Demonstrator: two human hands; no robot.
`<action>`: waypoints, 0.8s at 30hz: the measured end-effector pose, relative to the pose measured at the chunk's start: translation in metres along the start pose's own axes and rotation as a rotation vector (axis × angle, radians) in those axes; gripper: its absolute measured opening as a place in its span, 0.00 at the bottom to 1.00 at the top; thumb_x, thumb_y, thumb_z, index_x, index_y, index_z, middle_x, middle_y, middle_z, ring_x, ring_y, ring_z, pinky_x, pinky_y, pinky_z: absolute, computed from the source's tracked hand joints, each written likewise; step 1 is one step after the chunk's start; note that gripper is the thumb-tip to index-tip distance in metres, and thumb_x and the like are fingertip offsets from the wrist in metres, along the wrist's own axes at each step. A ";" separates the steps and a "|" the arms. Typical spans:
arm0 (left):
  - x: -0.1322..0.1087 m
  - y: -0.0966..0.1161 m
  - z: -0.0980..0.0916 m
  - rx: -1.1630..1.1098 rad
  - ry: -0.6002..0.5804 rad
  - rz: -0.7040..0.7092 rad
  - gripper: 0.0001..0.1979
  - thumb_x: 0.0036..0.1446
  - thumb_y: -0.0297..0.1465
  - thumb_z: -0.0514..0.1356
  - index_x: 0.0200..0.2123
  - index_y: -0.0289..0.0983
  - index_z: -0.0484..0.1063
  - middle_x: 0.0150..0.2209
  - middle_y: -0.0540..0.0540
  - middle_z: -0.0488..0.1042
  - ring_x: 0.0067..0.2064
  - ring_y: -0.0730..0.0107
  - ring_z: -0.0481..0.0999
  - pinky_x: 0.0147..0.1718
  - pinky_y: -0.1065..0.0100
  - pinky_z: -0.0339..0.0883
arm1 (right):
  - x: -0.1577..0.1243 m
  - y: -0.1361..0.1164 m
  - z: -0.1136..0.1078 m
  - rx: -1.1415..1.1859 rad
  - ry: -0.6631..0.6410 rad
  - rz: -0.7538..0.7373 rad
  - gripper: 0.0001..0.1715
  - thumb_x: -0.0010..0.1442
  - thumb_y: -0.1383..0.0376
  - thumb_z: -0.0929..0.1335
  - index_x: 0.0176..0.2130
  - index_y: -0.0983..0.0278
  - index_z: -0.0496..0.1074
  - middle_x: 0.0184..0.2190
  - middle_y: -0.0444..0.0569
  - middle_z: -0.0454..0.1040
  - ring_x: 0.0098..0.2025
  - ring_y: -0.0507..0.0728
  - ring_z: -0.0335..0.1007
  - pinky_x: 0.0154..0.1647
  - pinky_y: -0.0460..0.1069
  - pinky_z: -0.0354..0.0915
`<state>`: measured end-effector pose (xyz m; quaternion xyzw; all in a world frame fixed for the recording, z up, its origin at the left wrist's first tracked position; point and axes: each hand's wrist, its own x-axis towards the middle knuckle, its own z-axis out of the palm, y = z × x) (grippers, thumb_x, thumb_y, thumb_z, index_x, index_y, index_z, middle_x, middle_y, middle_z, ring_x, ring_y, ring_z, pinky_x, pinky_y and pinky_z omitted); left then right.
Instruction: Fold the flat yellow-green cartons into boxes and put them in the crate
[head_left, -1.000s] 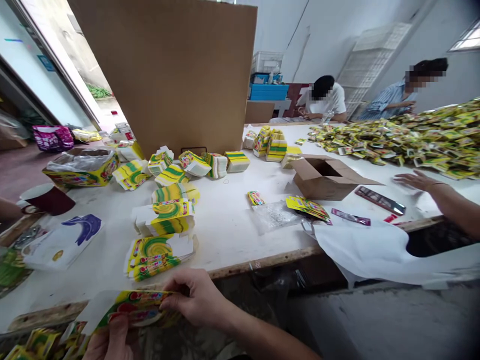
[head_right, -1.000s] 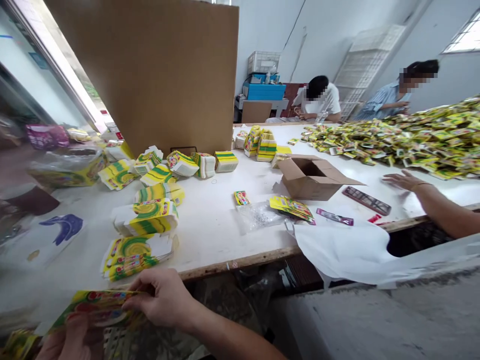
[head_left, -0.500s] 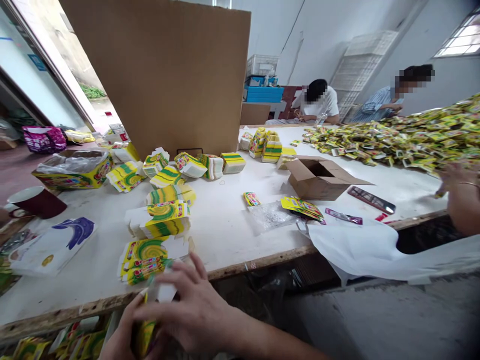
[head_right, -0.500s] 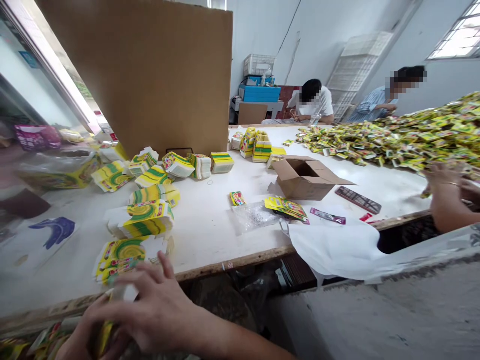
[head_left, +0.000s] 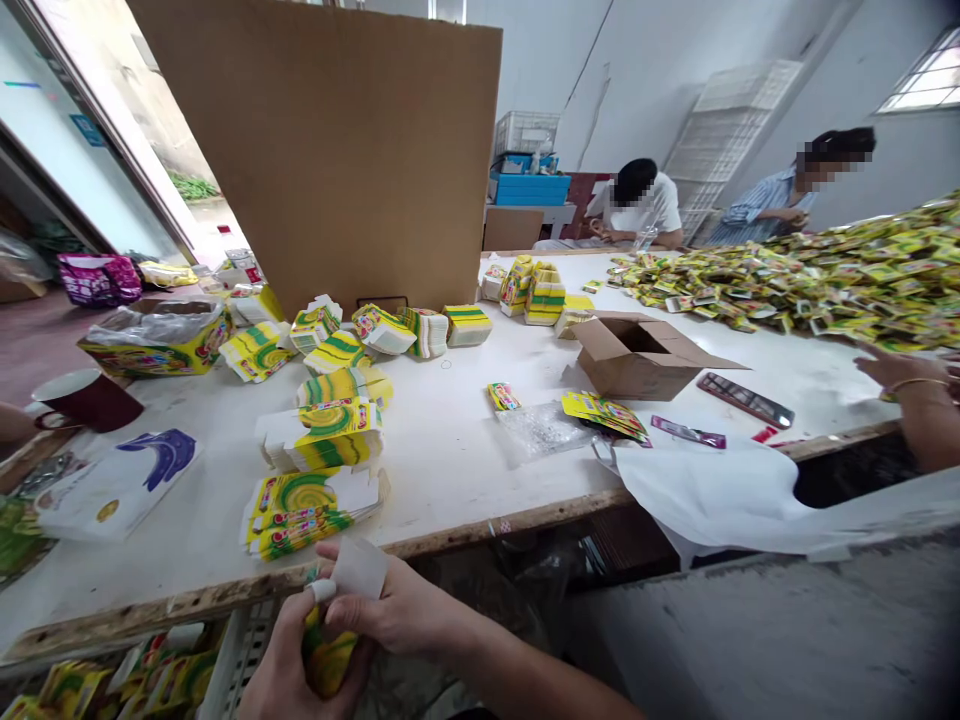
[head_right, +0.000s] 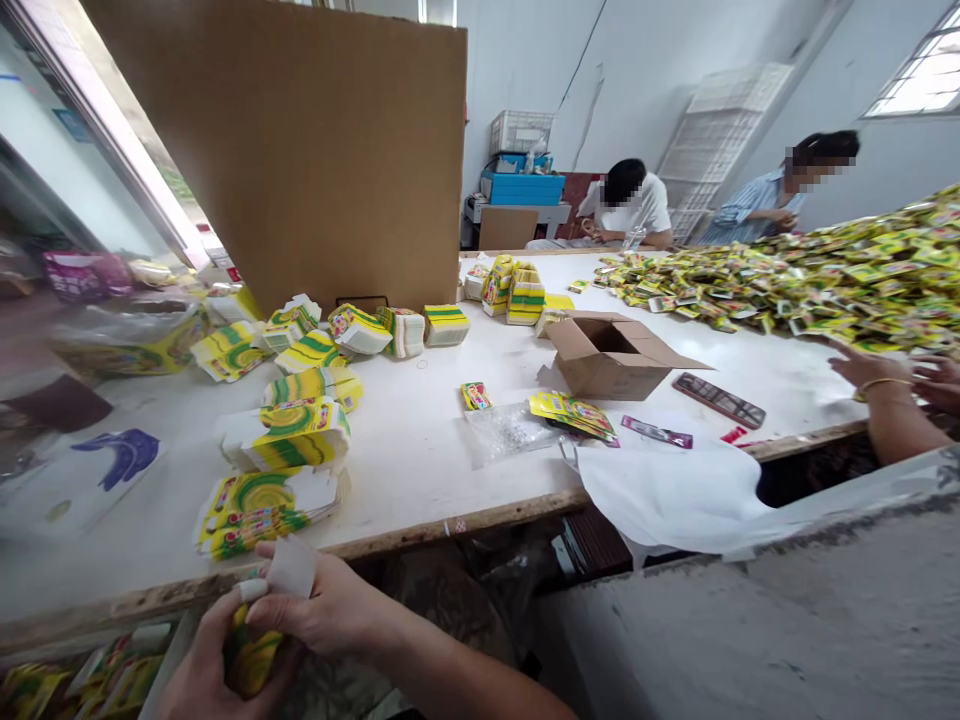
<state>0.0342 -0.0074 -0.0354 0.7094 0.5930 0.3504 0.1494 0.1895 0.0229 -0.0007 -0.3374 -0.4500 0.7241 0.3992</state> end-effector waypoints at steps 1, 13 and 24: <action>0.001 -0.005 0.001 0.004 -0.027 0.005 0.27 0.51 0.50 0.57 0.49 0.42 0.62 0.38 0.45 0.75 0.34 0.57 0.78 0.31 0.63 0.72 | -0.003 -0.002 0.000 -0.081 0.008 -0.032 0.45 0.54 0.51 0.70 0.63 0.65 0.57 0.49 0.54 0.72 0.49 0.61 0.69 0.54 0.56 0.62; 0.009 -0.005 0.005 -0.040 0.026 -0.095 0.30 0.48 0.41 0.62 0.52 0.35 0.61 0.46 0.35 0.72 0.46 0.49 0.75 0.42 0.52 0.72 | -0.005 0.002 -0.001 -0.842 0.026 -0.342 0.30 0.62 0.74 0.60 0.61 0.60 0.61 0.64 0.57 0.55 0.64 0.59 0.55 0.62 0.53 0.55; 0.021 0.000 -0.026 -0.070 -0.252 -0.099 0.25 0.45 0.37 0.65 0.48 0.37 0.67 0.41 0.43 0.77 0.40 0.58 0.78 0.37 0.64 0.73 | -0.001 -0.020 -0.026 -0.906 -0.168 -0.294 0.14 0.54 0.68 0.71 0.43 0.61 0.78 0.55 0.53 0.66 0.54 0.59 0.67 0.57 0.52 0.61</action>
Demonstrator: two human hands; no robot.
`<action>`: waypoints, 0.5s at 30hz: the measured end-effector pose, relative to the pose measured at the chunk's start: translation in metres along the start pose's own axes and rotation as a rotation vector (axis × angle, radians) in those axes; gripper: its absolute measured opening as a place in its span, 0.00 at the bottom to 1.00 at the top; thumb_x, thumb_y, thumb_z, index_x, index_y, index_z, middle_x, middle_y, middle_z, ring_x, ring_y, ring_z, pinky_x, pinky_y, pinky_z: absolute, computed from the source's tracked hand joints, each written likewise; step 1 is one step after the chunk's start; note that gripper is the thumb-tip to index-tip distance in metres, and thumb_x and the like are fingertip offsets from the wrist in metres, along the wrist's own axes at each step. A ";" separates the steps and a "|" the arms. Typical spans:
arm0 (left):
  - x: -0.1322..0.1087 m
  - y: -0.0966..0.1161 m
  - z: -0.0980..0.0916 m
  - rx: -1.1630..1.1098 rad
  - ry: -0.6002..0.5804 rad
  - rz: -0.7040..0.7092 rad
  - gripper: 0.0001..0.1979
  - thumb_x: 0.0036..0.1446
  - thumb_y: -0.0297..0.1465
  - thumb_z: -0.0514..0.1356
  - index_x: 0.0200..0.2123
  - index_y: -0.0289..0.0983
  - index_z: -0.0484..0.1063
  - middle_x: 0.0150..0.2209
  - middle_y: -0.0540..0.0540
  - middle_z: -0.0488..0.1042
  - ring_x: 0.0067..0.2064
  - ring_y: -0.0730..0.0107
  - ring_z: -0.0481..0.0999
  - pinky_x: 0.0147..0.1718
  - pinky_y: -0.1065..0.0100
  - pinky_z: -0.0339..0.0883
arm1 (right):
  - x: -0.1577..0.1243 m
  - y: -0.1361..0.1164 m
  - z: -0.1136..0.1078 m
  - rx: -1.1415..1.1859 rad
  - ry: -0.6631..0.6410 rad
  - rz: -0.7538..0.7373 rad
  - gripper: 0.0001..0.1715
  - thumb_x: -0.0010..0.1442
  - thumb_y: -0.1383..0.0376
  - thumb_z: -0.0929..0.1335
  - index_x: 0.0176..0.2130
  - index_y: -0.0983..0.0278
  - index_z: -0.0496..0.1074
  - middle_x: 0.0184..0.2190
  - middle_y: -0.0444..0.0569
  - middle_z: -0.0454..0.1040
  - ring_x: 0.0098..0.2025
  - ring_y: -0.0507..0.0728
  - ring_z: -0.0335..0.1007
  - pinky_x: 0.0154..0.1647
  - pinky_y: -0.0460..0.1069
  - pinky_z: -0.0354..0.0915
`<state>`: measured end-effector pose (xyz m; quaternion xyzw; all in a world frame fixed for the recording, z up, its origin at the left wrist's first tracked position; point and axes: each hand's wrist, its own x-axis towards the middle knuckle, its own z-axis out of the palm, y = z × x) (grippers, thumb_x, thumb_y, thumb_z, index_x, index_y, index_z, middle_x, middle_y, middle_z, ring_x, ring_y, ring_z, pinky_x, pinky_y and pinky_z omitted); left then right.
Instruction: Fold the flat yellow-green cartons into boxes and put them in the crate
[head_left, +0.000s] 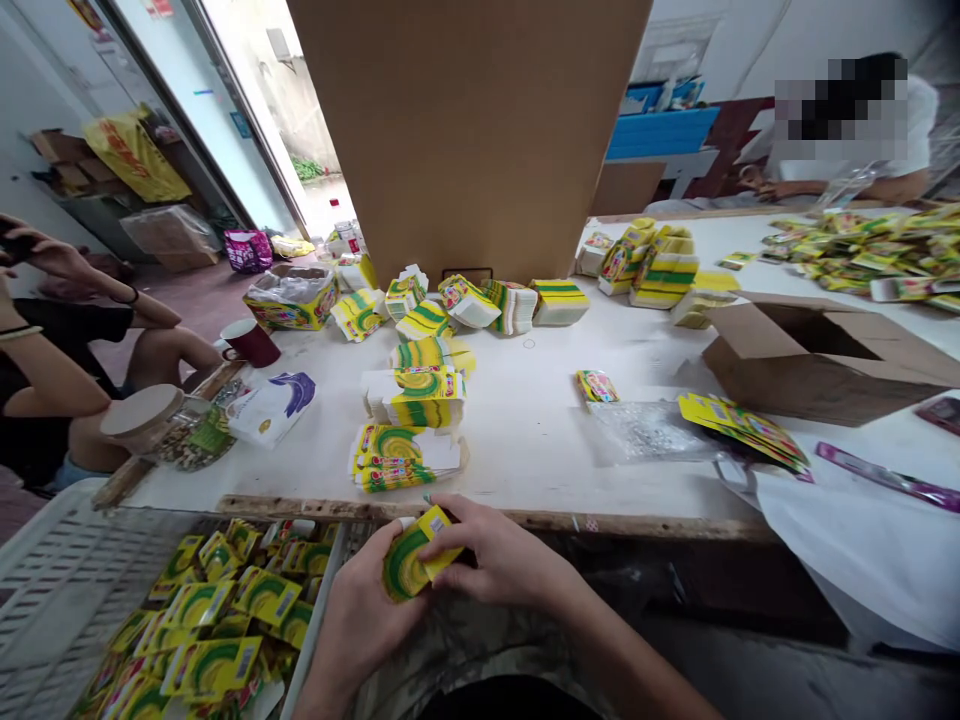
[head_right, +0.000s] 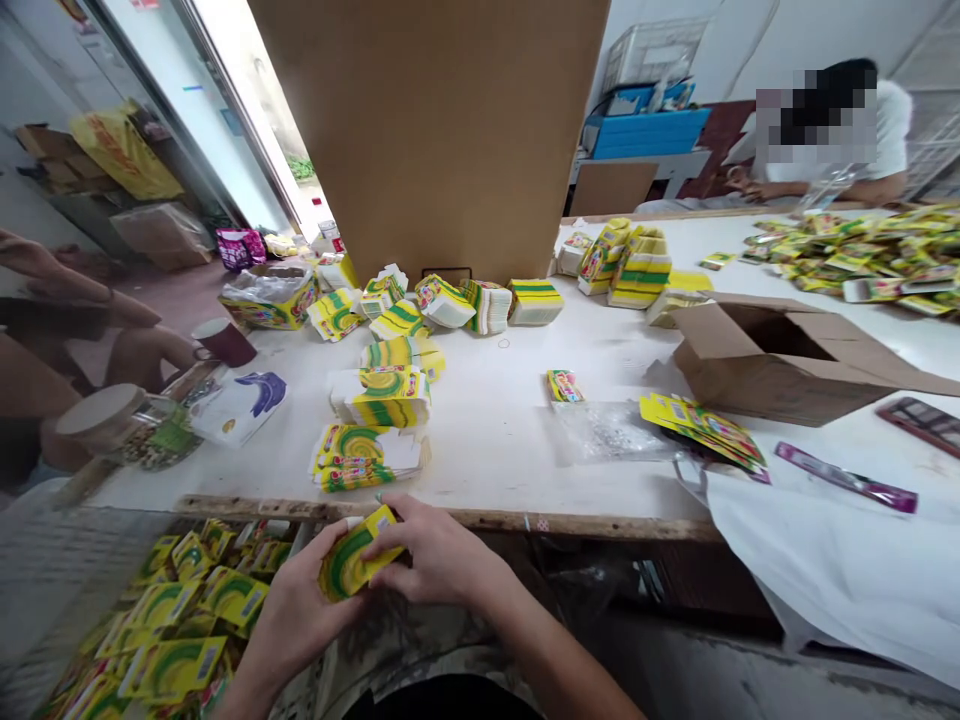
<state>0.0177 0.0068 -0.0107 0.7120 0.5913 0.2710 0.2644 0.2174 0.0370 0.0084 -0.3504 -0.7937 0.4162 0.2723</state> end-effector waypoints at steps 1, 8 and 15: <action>0.001 -0.001 0.001 0.034 0.033 0.001 0.26 0.45 0.36 0.65 0.48 0.37 0.67 0.42 0.42 0.77 0.41 0.56 0.78 0.38 0.62 0.73 | 0.001 0.001 0.003 0.031 0.037 0.010 0.14 0.53 0.69 0.71 0.42 0.61 0.77 0.56 0.53 0.65 0.56 0.59 0.65 0.58 0.52 0.59; -0.002 0.000 0.013 0.105 0.242 -0.020 0.30 0.47 0.42 0.64 0.51 0.36 0.65 0.46 0.36 0.75 0.46 0.49 0.76 0.42 0.56 0.72 | 0.003 0.008 0.025 0.361 0.235 0.072 0.40 0.57 0.63 0.69 0.64 0.65 0.51 0.56 0.57 0.67 0.54 0.58 0.66 0.55 0.52 0.62; -0.002 0.003 0.016 0.064 0.195 -0.169 0.29 0.45 0.39 0.65 0.50 0.36 0.66 0.46 0.36 0.74 0.46 0.47 0.75 0.45 0.51 0.68 | 0.023 -0.006 0.028 -0.203 0.247 0.305 0.23 0.68 0.63 0.54 0.40 0.66 0.74 0.33 0.54 0.78 0.36 0.59 0.74 0.40 0.51 0.64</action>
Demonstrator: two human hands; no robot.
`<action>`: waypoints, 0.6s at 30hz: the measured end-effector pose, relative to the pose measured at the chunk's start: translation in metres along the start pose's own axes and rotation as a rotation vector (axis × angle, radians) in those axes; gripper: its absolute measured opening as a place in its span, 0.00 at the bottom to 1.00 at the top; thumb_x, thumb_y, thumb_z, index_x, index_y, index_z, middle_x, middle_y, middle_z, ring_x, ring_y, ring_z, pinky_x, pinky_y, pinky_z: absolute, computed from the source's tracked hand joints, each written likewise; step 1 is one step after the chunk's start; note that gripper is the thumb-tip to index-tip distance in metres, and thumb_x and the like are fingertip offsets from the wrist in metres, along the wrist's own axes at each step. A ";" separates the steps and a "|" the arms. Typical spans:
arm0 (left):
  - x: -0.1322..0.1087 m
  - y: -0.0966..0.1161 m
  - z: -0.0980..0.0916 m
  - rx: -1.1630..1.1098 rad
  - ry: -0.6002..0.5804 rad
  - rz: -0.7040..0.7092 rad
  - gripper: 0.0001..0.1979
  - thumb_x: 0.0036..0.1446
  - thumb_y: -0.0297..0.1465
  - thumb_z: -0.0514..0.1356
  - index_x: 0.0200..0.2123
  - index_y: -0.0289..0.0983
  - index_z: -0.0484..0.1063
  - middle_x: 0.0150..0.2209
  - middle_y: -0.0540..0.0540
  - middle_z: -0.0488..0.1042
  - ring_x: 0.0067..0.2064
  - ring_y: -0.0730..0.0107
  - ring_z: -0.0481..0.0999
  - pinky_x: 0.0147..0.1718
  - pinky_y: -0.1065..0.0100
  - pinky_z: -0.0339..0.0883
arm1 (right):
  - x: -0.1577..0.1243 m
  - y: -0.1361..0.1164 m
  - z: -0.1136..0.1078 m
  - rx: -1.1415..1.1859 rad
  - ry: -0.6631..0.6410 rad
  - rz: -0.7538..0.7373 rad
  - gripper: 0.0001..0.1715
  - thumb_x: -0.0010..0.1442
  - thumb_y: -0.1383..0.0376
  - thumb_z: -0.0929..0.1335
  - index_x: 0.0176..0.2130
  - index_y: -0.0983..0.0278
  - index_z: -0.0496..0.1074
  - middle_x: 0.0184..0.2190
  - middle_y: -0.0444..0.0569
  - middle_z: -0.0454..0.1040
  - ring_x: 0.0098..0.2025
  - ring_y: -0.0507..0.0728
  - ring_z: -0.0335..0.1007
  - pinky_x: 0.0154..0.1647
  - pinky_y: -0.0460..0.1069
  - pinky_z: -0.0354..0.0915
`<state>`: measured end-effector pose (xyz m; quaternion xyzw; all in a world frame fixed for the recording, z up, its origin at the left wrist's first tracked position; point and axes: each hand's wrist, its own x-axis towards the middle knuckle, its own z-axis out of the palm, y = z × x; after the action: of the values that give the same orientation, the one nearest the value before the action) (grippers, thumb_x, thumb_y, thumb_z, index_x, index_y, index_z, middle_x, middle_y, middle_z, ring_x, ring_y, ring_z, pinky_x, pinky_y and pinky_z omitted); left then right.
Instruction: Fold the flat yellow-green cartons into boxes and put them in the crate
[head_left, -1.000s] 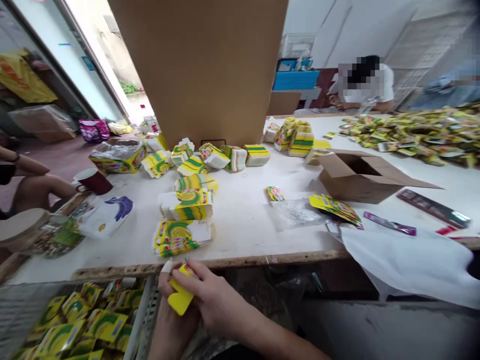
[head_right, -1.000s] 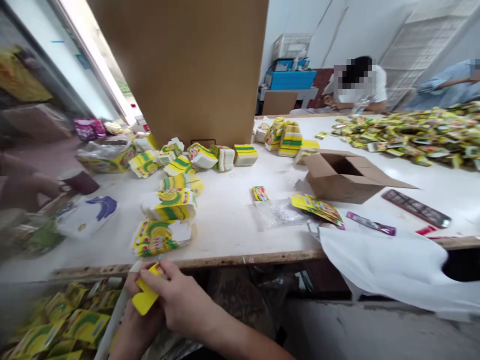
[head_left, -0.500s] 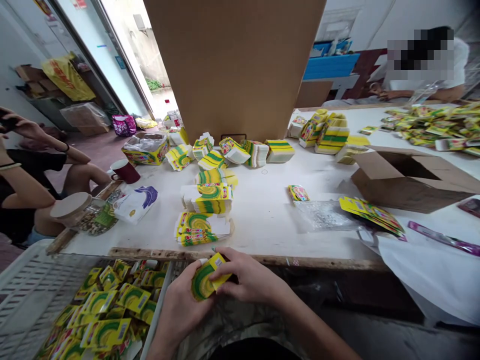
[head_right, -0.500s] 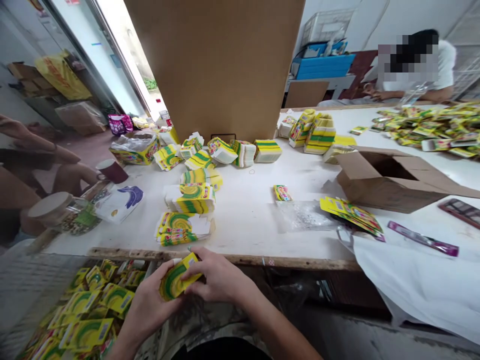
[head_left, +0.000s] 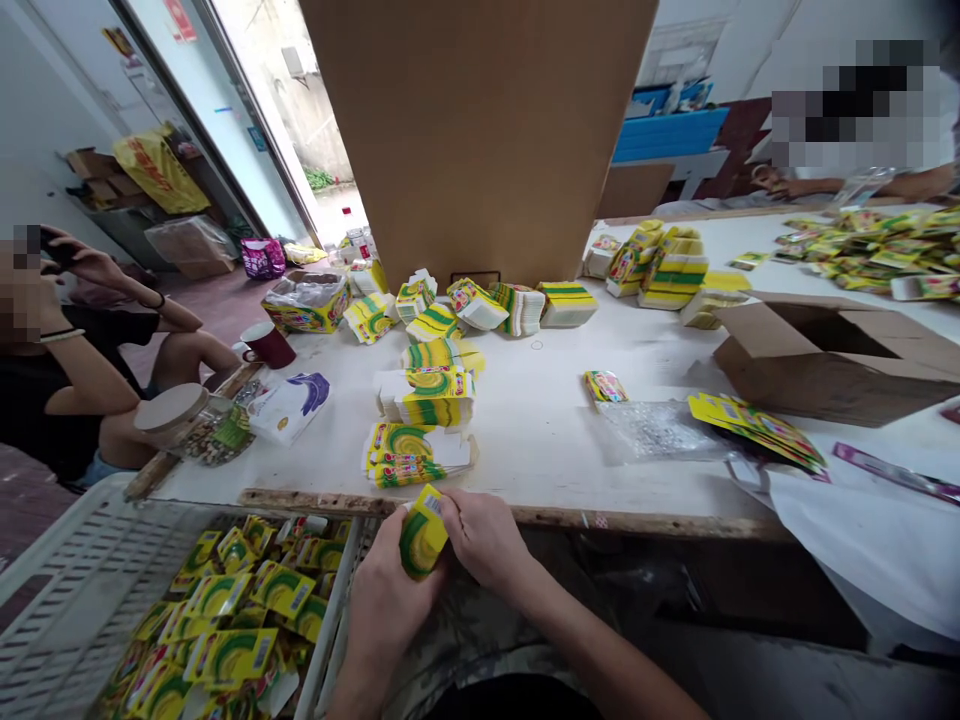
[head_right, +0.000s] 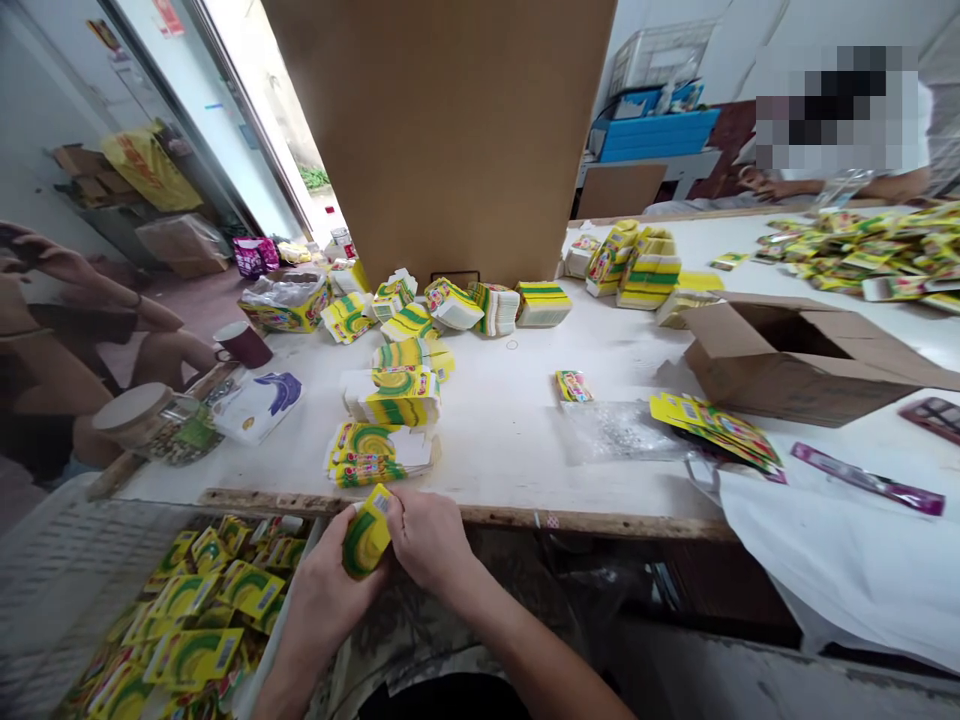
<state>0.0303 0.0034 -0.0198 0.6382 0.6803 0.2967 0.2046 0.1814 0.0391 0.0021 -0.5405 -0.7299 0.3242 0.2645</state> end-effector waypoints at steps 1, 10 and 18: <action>0.002 -0.003 -0.003 -0.073 0.023 -0.057 0.29 0.43 0.39 0.66 0.49 0.36 0.66 0.44 0.38 0.75 0.45 0.48 0.75 0.45 0.51 0.68 | 0.005 -0.002 0.000 0.012 -0.011 -0.034 0.21 0.68 0.62 0.55 0.43 0.66 0.74 0.36 0.54 0.78 0.38 0.59 0.74 0.41 0.51 0.64; 0.017 -0.027 -0.043 -1.337 0.503 -0.546 0.38 0.47 0.64 0.45 0.44 0.37 0.64 0.47 0.36 0.70 0.50 0.54 0.72 0.46 0.52 0.71 | 0.081 0.009 0.019 -0.156 0.193 0.057 0.14 0.55 0.66 0.71 0.42 0.72 0.72 0.43 0.64 0.70 0.49 0.67 0.64 0.49 0.60 0.59; 0.014 -0.020 -0.006 -1.504 0.282 -0.539 0.35 0.46 0.60 0.57 0.45 0.37 0.70 0.50 0.37 0.71 0.52 0.57 0.71 0.48 0.60 0.69 | 0.062 0.007 0.021 -0.027 0.152 -0.014 0.15 0.54 0.71 0.69 0.41 0.65 0.63 0.34 0.47 0.71 0.36 0.55 0.67 0.38 0.49 0.62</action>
<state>0.0101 0.0167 -0.0273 0.1006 0.4489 0.6927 0.5554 0.1531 0.0966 -0.0145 -0.5618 -0.7159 0.2705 0.3140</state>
